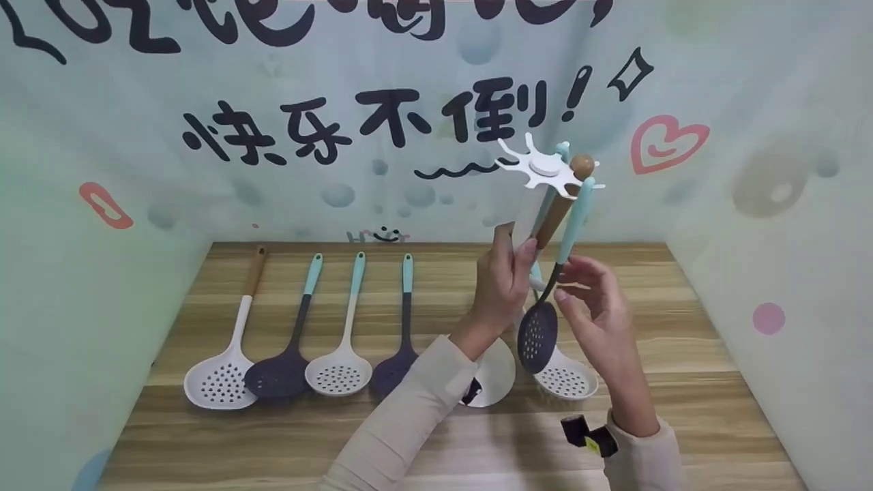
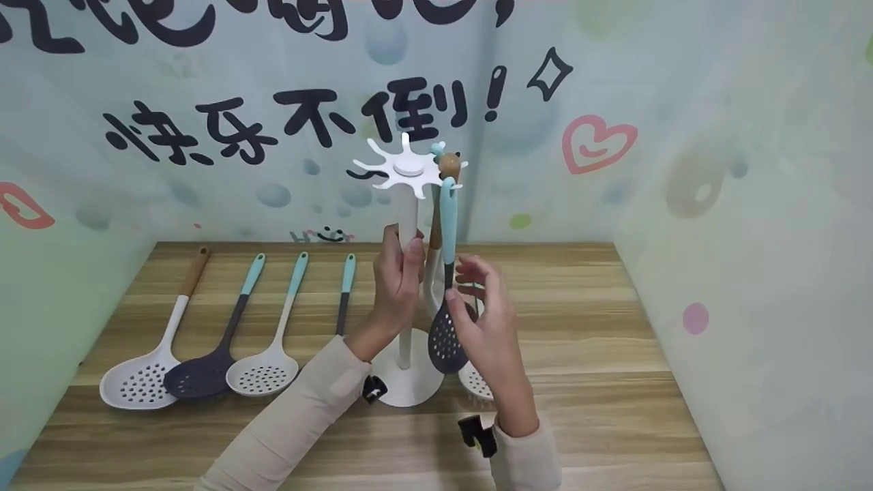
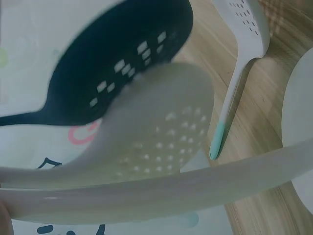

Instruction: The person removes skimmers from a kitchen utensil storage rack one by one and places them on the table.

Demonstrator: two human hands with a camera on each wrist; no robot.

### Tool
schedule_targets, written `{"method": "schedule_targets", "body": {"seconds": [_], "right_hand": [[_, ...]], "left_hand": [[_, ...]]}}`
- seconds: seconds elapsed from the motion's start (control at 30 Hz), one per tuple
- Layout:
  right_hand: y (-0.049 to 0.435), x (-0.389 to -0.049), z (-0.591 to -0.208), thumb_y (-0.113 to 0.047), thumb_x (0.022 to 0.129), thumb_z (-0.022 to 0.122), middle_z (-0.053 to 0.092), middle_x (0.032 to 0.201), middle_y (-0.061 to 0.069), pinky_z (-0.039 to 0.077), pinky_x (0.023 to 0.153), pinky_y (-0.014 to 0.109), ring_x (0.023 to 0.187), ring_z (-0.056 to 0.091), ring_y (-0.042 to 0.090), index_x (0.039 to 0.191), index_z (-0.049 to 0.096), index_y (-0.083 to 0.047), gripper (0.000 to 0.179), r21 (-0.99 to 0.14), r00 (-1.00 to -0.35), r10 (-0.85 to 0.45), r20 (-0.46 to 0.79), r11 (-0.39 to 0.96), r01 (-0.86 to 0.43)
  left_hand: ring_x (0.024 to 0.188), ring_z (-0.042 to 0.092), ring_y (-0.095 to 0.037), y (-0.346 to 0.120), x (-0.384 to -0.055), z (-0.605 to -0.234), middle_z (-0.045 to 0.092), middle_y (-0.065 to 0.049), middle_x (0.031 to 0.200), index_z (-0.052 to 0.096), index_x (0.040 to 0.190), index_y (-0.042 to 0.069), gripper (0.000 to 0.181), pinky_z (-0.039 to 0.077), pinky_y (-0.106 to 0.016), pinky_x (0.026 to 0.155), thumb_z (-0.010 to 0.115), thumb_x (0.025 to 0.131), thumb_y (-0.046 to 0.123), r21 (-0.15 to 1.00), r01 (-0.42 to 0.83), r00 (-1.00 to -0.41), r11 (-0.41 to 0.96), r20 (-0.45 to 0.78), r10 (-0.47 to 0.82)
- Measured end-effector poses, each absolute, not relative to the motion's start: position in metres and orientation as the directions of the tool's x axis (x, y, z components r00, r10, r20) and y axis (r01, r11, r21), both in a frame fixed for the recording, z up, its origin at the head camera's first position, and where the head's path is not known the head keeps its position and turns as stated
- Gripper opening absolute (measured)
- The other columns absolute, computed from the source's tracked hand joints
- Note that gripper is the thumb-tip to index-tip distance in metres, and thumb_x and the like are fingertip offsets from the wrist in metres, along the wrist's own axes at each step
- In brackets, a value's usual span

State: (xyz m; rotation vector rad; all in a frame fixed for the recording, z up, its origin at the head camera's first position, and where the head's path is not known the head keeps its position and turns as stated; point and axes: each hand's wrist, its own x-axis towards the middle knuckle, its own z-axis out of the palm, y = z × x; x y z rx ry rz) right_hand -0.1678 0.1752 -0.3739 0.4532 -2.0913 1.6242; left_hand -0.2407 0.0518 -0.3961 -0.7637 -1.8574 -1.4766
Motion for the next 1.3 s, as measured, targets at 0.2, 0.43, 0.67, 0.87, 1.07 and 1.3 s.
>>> {"method": "schedule_targets", "body": {"seconds": [0.2,0.43,0.67,0.87,1.07,1.3], "right_hand": [[0.172,-0.175,-0.396,0.006,0.083,0.062,0.055,0.109,0.003,0.047,0.089,0.022,0.101,0.056,0.011,0.12,0.042,0.013,0.042,-0.872,-0.882,0.043,0.469,0.182,-0.454],[0.168,-0.177,-0.409,0.007,0.082,0.064,0.058,0.098,0.006,0.05,0.082,0.019,0.091,0.059,0.009,0.108,0.048,0.013,0.032,-0.902,-0.896,0.149,0.419,0.181,-0.392],[0.166,-0.174,-0.408,0.003,0.079,0.069,0.062,0.09,0.003,0.052,0.078,0.02,0.084,0.063,0.009,0.102,0.055,0.011,0.028,-0.902,-0.881,0.218,0.419,0.209,-0.377],[0.167,-0.171,-0.402,0.006,0.077,0.071,0.063,0.084,-0.003,0.053,0.073,0.019,0.079,0.064,0.007,0.096,0.058,0.013,0.025,-0.893,-0.861,0.248,0.444,0.199,-0.404],[0.172,-0.163,-0.395,0.008,0.076,0.07,0.063,0.083,-0.002,0.053,0.072,0.02,0.079,0.065,0.008,0.094,0.058,0.013,0.022,-0.885,-0.858,0.231,0.459,0.206,-0.418],[0.187,-0.153,-0.391,0.006,0.076,0.071,0.063,0.083,0.005,0.054,0.069,0.022,0.077,0.066,0.011,0.092,0.059,0.011,0.021,-0.888,-0.872,0.201,0.447,0.216,-0.405]], "left_hand": [[0.054,0.045,-0.01,0.052,-0.241,-0.398,0.054,-0.009,0.072,0.041,0.112,-0.002,0.048,0.037,-0.016,0.047,0.026,0.1,0.042,0.616,0.759,-0.636,0.212,0.771,0.038],[0.059,0.052,-0.013,0.053,-0.24,-0.398,0.06,-0.011,0.08,0.041,0.113,-0.002,0.049,0.042,-0.016,0.052,0.026,0.1,0.042,0.612,0.767,-0.63,0.195,0.775,0.045],[0.06,0.054,-0.013,0.052,-0.24,-0.398,0.061,-0.012,0.081,0.041,0.113,-0.002,0.05,0.043,-0.016,0.052,0.025,0.1,0.043,0.617,0.761,-0.636,0.201,0.771,0.041],[0.061,0.055,-0.013,0.052,-0.24,-0.4,0.061,-0.012,0.08,0.041,0.114,-0.002,0.043,0.044,-0.016,0.052,0.028,0.101,0.038,0.608,0.77,-0.626,0.196,0.779,0.042],[0.061,0.056,-0.014,0.051,-0.24,-0.4,0.06,-0.011,0.08,0.041,0.113,-0.001,0.023,0.045,-0.016,0.054,0.039,0.1,0.018,0.619,0.764,-0.636,0.184,0.77,0.048],[0.06,0.054,-0.013,0.052,-0.24,-0.4,0.06,-0.012,0.083,0.041,0.113,-0.003,0.039,0.045,-0.015,0.054,0.031,0.101,0.034,0.614,0.768,-0.631,0.179,0.774,0.052]]}}
